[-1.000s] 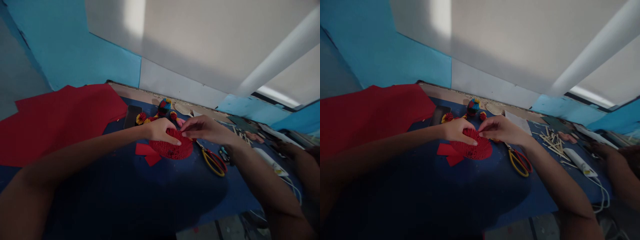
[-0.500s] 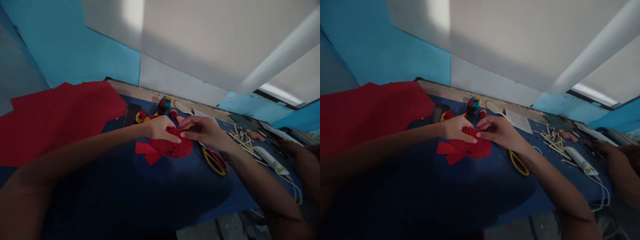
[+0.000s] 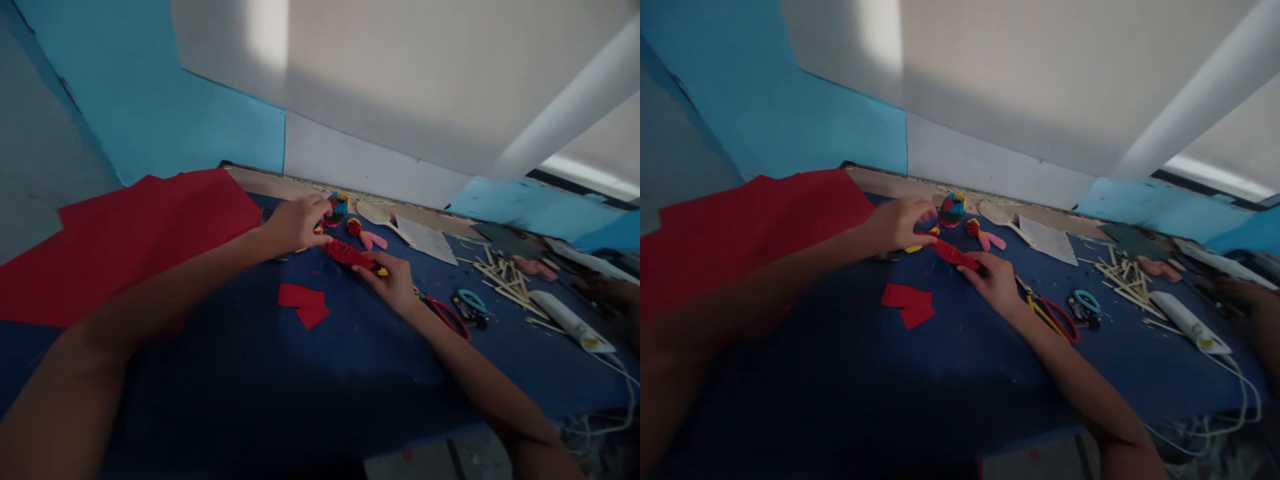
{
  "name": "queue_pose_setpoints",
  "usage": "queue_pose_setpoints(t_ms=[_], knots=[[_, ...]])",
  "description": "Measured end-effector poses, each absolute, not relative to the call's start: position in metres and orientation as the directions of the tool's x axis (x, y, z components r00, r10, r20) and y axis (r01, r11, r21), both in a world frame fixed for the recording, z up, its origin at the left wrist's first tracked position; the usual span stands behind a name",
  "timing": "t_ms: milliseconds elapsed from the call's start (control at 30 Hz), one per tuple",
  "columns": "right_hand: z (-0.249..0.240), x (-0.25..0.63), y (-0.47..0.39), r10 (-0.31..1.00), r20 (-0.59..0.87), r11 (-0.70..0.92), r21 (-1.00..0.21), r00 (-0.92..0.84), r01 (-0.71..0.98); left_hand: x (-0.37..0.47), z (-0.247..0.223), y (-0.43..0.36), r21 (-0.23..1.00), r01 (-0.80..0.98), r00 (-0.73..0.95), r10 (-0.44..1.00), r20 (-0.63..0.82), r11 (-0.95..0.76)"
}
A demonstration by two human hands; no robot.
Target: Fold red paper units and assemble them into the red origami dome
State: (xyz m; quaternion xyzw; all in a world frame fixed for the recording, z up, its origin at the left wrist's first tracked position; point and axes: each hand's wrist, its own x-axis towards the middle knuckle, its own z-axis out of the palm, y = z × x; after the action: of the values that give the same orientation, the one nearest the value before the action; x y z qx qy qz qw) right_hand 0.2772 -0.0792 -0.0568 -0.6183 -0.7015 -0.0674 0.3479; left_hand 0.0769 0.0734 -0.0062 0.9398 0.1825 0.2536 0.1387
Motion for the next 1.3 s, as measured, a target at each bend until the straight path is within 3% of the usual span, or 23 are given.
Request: queue_pose_setpoints(t_ms=[33,100,133,200,267,333,733,933,1033,1167,1200,1300], knots=[[-0.065,0.278,-0.079,0.810,0.582,0.249,-0.223,-0.076,0.943,0.075,-0.003,0.072,0.218,0.368,0.771,0.427,0.472,-0.904],[-0.075,0.280,-0.078,0.804,0.542,0.312,-0.031,-0.246,0.950,0.070,0.006,0.064,0.017,0.428,0.812,0.393,0.431,-0.904],[-0.077,0.281,-0.078,0.802,0.506,0.352,0.029,-0.317,0.936,0.068,0.011,0.059,-0.021,0.402,0.870,0.375,0.321,-0.915],[-0.077,0.281,-0.078,0.798,0.443,0.416,0.086,-0.409,0.905,0.064,0.018,0.046,-0.073,0.316,0.945,0.320,-0.064,-0.946],[-0.072,0.282,-0.079,0.795,0.418,0.446,0.090,-0.440,0.890,0.063,0.020,0.034,-0.025,0.260,0.871,0.246,-0.424,-0.965],[-0.066,0.282,-0.082,0.788,0.431,0.461,0.058,-0.439,0.886,0.064,0.016,0.024,0.033,0.233,0.827,0.180,-0.533,-0.972],[-0.044,0.299,-0.092,0.665,0.709,0.378,-0.048,-0.235,0.925,0.075,-0.007,0.015,-0.038,0.210,0.895,0.208,-0.394,-0.977],[-0.037,0.311,-0.085,0.762,0.644,0.247,-0.374,0.059,0.894,0.063,-0.007,0.003,-0.113,0.412,0.887,0.427,-0.175,-0.904],[-0.032,0.314,-0.076,0.843,0.537,0.318,-0.521,0.015,0.792,0.056,-0.009,0.003,0.023,0.496,0.849,0.479,-0.222,-0.868],[-0.022,0.311,-0.064,0.944,0.282,0.322,-0.682,-0.171,0.657,0.054,-0.005,0.016,0.403,0.478,0.873,0.369,-0.320,-0.781],[-0.020,0.307,-0.063,0.950,0.217,0.311,-0.715,-0.224,0.626,0.055,-0.002,0.021,0.485,0.462,0.887,0.370,-0.278,-0.742],[-0.019,0.292,-0.059,0.969,0.167,0.242,-0.798,-0.184,0.551,0.065,0.001,0.030,0.542,0.459,0.879,0.447,-0.164,-0.704]])
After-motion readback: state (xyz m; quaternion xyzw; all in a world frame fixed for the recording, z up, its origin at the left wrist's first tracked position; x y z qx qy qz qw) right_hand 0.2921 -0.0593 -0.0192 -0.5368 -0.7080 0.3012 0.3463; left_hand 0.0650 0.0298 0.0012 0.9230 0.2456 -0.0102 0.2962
